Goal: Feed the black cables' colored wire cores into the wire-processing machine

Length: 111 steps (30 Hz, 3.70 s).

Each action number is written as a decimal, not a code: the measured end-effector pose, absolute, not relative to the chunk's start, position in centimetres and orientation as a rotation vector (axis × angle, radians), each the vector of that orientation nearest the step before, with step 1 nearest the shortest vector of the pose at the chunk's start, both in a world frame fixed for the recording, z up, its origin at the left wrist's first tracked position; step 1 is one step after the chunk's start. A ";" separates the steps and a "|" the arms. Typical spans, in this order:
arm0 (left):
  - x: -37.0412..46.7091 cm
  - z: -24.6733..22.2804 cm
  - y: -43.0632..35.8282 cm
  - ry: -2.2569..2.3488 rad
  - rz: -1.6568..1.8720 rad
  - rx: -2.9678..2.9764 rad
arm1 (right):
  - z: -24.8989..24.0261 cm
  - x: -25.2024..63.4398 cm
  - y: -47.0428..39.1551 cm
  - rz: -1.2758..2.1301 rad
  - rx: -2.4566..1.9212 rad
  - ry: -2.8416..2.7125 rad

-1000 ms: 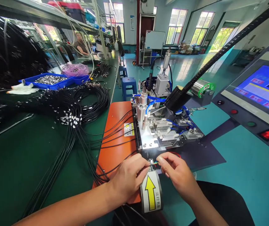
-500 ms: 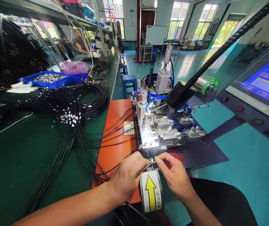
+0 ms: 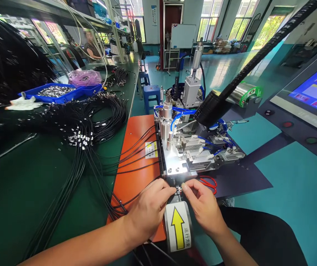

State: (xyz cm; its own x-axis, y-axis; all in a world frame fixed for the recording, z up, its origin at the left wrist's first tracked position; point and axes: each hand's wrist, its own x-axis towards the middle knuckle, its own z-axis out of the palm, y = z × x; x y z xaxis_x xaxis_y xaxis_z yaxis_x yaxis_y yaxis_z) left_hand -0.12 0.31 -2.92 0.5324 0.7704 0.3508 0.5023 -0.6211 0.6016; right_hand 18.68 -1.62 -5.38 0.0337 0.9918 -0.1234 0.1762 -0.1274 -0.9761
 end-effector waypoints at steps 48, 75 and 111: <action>-0.3 -2.6 0.1 1.076 0.599 2.496 | -4.9 18.2 -3.2 1.529 -1.391 -0.845; -0.7 -2.7 0.5 0.952 0.595 2.493 | -4.3 19.6 -2.1 1.009 -1.637 -1.475; -0.6 -2.3 0.5 0.942 0.594 2.581 | -4.6 19.1 -1.2 0.915 -1.577 -1.587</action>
